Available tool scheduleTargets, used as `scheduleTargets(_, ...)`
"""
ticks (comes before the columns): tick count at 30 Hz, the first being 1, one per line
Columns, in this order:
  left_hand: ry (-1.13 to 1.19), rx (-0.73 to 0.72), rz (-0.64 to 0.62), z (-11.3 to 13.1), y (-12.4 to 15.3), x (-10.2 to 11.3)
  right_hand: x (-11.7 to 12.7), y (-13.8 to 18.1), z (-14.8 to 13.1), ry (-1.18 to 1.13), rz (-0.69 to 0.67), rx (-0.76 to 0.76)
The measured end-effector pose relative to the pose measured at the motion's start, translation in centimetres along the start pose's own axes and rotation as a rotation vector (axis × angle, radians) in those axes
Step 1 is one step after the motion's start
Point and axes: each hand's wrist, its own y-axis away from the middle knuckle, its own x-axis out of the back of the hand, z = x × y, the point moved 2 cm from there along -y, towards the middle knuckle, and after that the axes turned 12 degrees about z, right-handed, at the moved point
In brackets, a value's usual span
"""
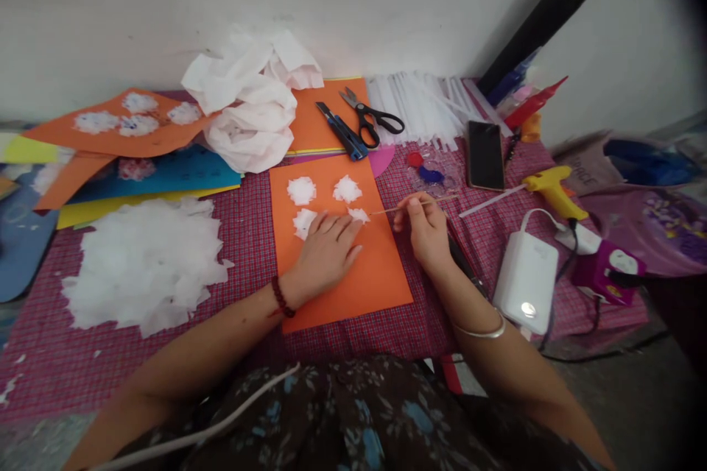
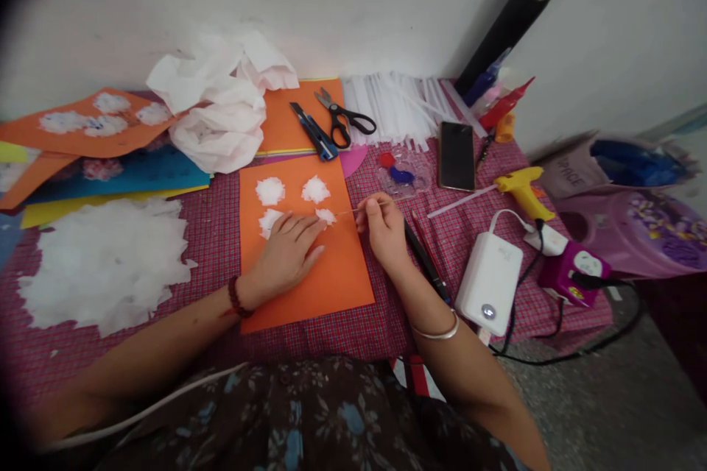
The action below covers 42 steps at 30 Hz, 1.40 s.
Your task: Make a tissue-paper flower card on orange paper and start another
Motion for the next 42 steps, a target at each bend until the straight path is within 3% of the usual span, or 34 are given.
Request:
scheduleTargets(2, -0.005, -0.008, -0.002, 0.1, 0.0, 0.1, -0.1, 0.2, -0.4, -0.012, 0.018, 0.039)
scheduleTargets(7, -0.028, -0.040, -0.009, 0.3, 0.0, 0.1, -1.2, 0.8, -0.8, 0.085, -0.177, 0.105)
scheduleTargets(12, -0.033, -0.037, -0.017, 0.3, 0.0, 0.0, -1.4, 0.8, -0.5, 0.241, -0.238, 0.217)
scheduleTargets(22, 0.024, 0.047, 0.013, -0.2, -0.4, 0.4, -1.0, 0.6, 0.5, 0.230, -0.181, 0.092)
scheduleTargets(25, 0.039, 0.013, 0.005, -0.5, -0.5, 0.2, -1.1, 0.5, 0.3, 0.215, -0.169, 0.066)
scheduleTargets(31, 0.038, 0.009, -0.040, -0.7, -0.2, -0.5, -0.6, 0.0, 0.0, 0.042, -0.013, 0.018)
scheduleTargets(34, 0.144, 0.066, -0.018, -0.8, -0.2, -0.6, -0.4, -0.3, 0.4, -0.023, 0.005, -0.049)
scheduleTargets(38, 0.531, 0.329, 0.155, -2.0, -0.7, 1.2, -0.4, -0.7, 1.1, -0.090, -0.004, -0.168)
scheduleTargets(42, 0.713, 0.528, 0.298, -4.0, -0.5, 6.5, -0.3, -0.9, 1.4, -0.137, -0.024, -0.214)
